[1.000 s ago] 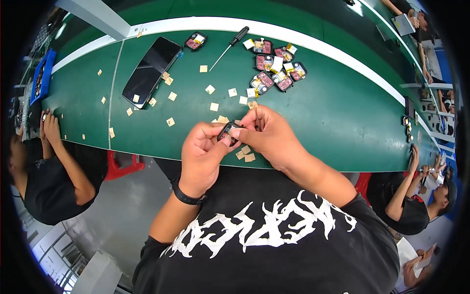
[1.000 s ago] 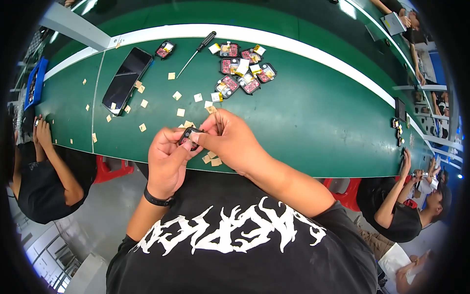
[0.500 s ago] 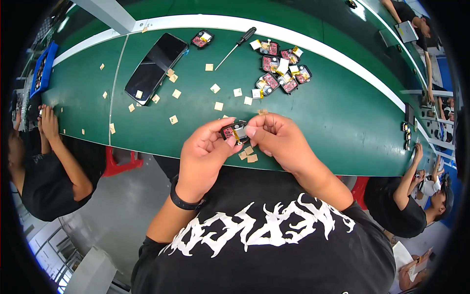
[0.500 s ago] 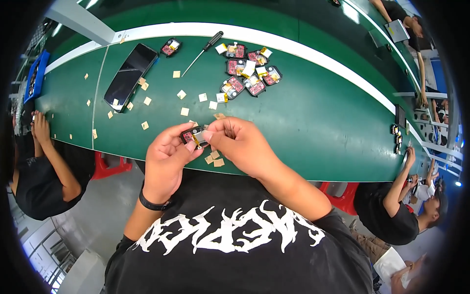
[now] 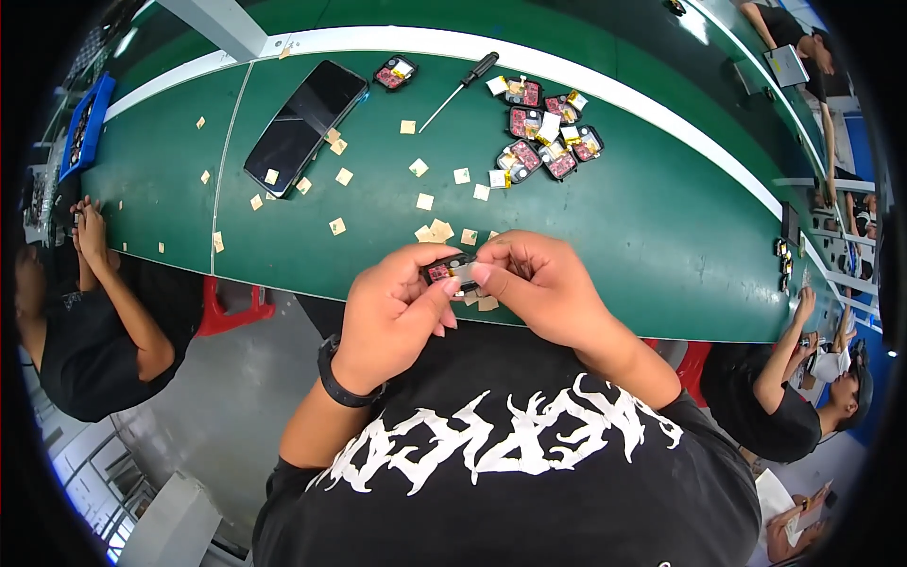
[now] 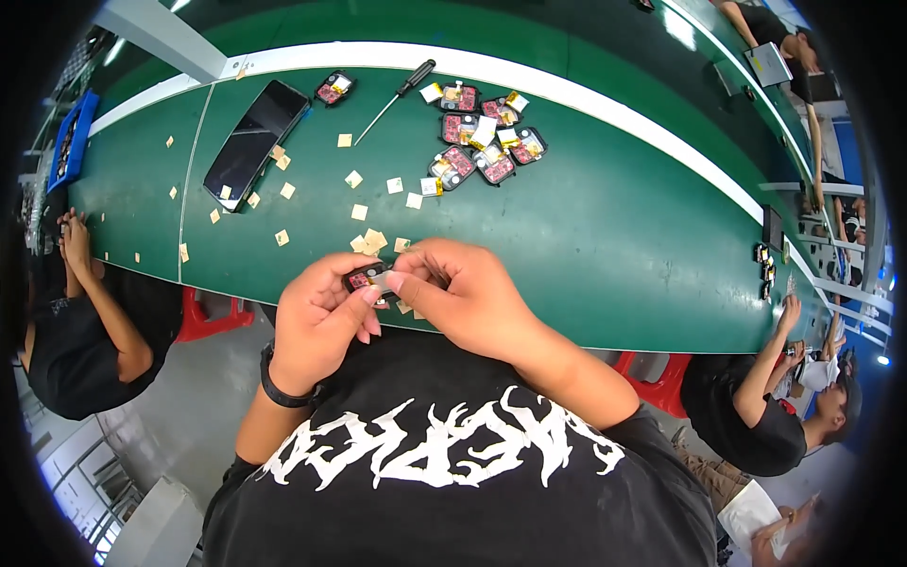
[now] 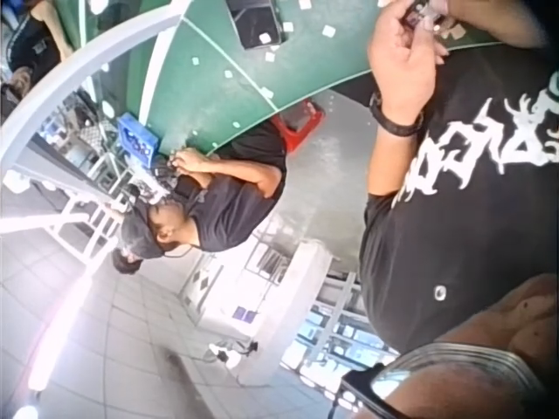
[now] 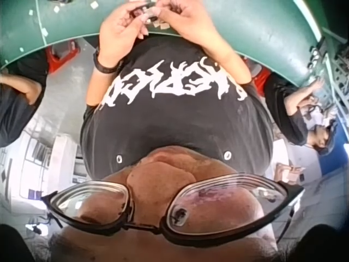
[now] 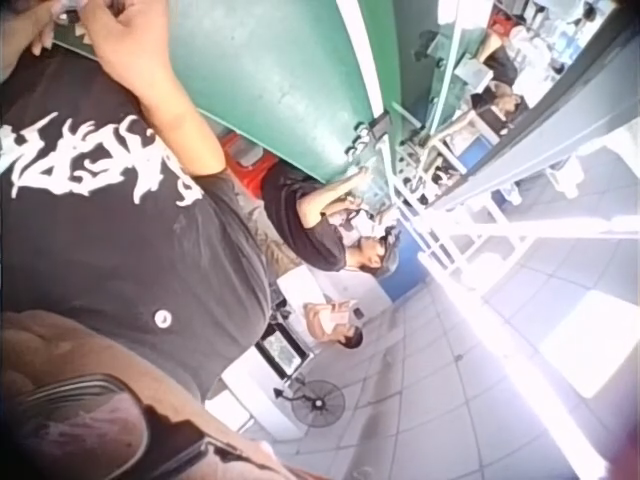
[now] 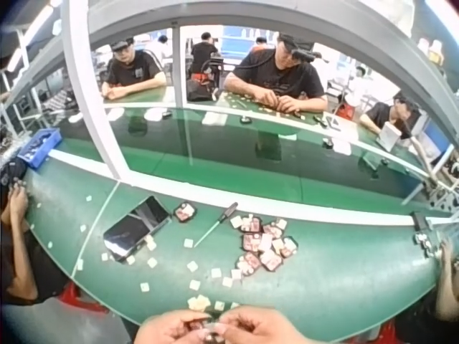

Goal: Assembling small electronic modules into casings on an industrial assembly line and logging progress.

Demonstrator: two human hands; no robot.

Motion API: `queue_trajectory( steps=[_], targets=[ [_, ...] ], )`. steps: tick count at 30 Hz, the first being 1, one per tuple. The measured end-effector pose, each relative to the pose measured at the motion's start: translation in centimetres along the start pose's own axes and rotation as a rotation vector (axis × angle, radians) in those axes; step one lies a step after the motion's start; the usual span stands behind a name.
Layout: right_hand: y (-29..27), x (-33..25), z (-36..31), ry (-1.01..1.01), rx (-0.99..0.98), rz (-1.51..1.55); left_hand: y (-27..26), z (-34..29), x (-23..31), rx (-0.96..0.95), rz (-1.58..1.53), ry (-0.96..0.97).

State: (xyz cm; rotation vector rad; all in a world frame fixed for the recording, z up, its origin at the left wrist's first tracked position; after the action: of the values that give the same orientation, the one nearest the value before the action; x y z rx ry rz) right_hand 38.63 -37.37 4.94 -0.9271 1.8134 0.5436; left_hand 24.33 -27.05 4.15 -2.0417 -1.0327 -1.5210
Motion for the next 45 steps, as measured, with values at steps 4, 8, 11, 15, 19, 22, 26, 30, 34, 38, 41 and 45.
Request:
queue_trajectory(
  steps=[4, 8, 11, 15, 19, 22, 26, 30, 34, 38, 41, 45],
  targets=[
    [-2.3, -2.0, 1.3, -0.170, 0.059, -0.258, -2.5, 0.4, 0.3, 0.112, -0.012, -0.033],
    [-5.7, -5.1, 3.1, -0.541, 0.262, -0.668, -4.3, -0.2, 2.4, 0.143, 0.015, 0.057],
    [-5.9, -6.2, 3.8, -0.640, 0.234, -0.881, -4.4, -1.3, 4.2, 0.105, 0.038, 0.152],
    [-5.1, -6.2, 5.0, -0.716, 0.163, -1.115, -3.7, -2.4, 6.3, 0.023, 0.154, 0.351],
    [-4.3, -6.2, 6.1, -0.705, 0.076, -1.163, -3.6, -3.3, 7.4, 0.007, 0.203, 0.427],
    [-4.3, -6.1, 6.8, -0.734, 0.055, -1.269, -3.9, -3.4, 7.4, 0.006, 0.239, 0.458],
    [-4.0, -6.5, 7.0, -0.760, 0.041, -1.243, -5.8, -1.5, 5.7, 0.098, 0.160, 0.286],
    [-3.7, -7.1, 7.3, -0.739, 0.079, -1.161, -14.5, 3.3, 3.4, 0.571, 0.065, 0.315],
    [-3.1, -7.3, 7.4, -0.728, -0.013, -1.186, -28.3, 5.6, 2.8, 1.013, 0.093, 0.337],
    [-2.7, -6.8, 7.9, -0.738, -0.074, -1.233, -35.7, 8.2, 4.0, 1.144, 0.062, 0.206],
    [-2.8, -7.5, 7.3, -0.737, -0.014, -1.152, -35.3, 9.5, 6.2, 1.135, 0.049, 0.083],
    [-2.4, -7.8, 5.3, -0.539, 0.059, -0.786, -31.3, 7.2, 6.7, 1.288, 0.435, 0.289]
  ],
)
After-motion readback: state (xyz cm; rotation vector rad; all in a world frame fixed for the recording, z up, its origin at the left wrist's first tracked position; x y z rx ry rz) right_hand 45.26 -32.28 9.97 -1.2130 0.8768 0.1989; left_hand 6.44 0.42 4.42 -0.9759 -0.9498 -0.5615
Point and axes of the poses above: each hand's wrist, its own z-axis towards the middle knuckle, its own y-axis out of the palm, x = y × z, the point moved 6 cm from there along z, towards the middle knuckle, and after that the axes turned 15 degrees about x, right-handed, at the moved point
